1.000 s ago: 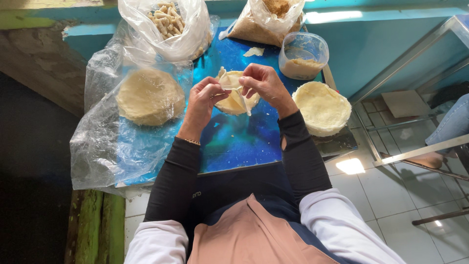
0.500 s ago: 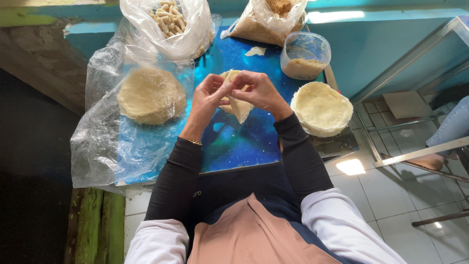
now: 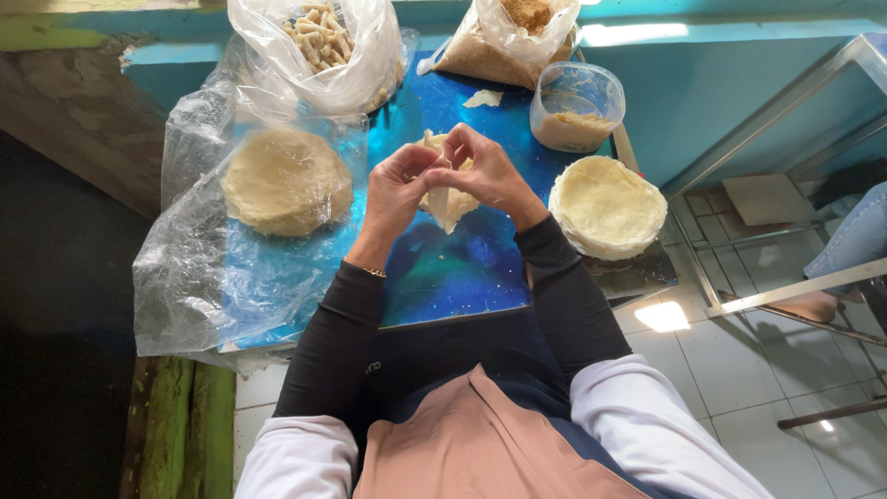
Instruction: The person presses and shapes a flat sheet of dough over a round mold to form a pastry shell, then uses a knife to cut a round of dough into wedge pieces on a wooden board. They fold and knead the cut dough pieces by hand and arrange the shaped shells and pieces on the work table.
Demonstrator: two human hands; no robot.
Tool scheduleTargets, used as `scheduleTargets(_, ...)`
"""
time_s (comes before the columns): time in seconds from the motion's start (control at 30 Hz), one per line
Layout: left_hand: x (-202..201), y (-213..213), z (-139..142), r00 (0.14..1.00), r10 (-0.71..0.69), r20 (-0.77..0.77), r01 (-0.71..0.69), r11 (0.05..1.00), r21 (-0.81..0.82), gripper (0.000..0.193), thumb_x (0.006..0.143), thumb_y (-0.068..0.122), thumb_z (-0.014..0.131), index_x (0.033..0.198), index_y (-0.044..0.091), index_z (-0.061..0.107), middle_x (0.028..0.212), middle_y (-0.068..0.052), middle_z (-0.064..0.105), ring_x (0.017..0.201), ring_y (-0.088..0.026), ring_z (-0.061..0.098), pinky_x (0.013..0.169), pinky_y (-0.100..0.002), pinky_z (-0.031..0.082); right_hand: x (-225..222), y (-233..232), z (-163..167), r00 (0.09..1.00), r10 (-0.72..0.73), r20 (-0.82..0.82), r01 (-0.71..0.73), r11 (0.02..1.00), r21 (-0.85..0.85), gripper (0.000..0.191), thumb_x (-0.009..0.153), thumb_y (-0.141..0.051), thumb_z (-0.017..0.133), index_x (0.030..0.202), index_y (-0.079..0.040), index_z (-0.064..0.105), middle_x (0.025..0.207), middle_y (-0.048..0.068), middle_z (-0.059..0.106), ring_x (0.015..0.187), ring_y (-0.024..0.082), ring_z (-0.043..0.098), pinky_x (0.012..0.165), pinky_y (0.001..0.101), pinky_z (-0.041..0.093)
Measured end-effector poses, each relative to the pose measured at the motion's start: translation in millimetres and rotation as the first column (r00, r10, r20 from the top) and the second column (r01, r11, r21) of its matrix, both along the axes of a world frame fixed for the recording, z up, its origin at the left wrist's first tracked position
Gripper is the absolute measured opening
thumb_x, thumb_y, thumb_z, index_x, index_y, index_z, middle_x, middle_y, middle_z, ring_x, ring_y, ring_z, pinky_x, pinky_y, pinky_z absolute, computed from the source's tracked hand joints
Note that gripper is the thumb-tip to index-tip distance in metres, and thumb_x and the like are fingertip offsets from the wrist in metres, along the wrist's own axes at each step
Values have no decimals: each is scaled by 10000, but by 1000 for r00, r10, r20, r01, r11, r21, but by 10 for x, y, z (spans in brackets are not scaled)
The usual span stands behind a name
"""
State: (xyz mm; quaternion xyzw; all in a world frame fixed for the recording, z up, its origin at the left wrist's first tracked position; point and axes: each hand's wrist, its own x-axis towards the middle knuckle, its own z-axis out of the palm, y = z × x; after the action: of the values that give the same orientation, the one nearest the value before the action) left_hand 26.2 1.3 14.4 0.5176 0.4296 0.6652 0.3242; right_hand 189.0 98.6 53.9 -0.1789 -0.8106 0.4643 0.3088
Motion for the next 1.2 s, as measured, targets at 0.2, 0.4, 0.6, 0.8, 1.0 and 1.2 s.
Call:
scheduleTargets(0.2,-27,-54,82,995,42,-86,-48,996,-75,118,951,114,757,1003,26,698,876,15,721,835,-40,650,735,-232,536,99,63,-13,986,111,-126,-139,960,-242,290,930,-243,829,918,-75,593,863,-46,602,795,31,619,640,228,557)
scheduleTargets(0.4,-76,-46,87,987,157,-31,-159,985,-67,81,924,84,701,946,19,659,856,-4,692,781,-74,669,707,-251,563,3,-16,-14,958,-267,-106,281,947,154,212,963,-129,789,903,-46,604,761,-23,643,707,35,614,613,223,520)
scheduleTargets(0.6,-56,-45,97,932,-11,361,79,981,-175,156,930,160,675,1046,77,611,980,-15,679,879,-104,702,734,-286,610,-42,-142,40,969,-130,-208,163,975,152,211,941,-97,762,1139,-77,691,961,20,743,845,46,694,666,221,557)
scheduleTargets(0.8,-7,-15,66,972,-15,236,27,999,-46,233,1014,214,658,1122,8,644,1031,-32,703,947,-117,704,814,-332,642,-120,-250,34,972,-141,-189,193,938,289,224,960,-102,761,1154,-88,651,958,30,738,817,75,723,650,241,585)
scheduleTargets(1.0,-37,-64,106,964,-45,263,81,989,-128,209,1027,237,618,1129,57,644,1050,13,691,955,-51,680,817,-269,613,-91,-245,67,971,-145,-189,203,920,335,288,948,-132,801,1174,-97,626,934,27,719,812,84,705,642,246,570)
scheduleTargets(1.2,-59,-48,38,987,10,159,9,993,-115,185,1029,218,681,1061,36,684,946,13,703,838,-52,628,685,-216,493,-117,-215,30,972,-157,-173,206,924,323,286,933,-128,811,1157,-95,635,916,2,707,800,68,699,633,229,563)
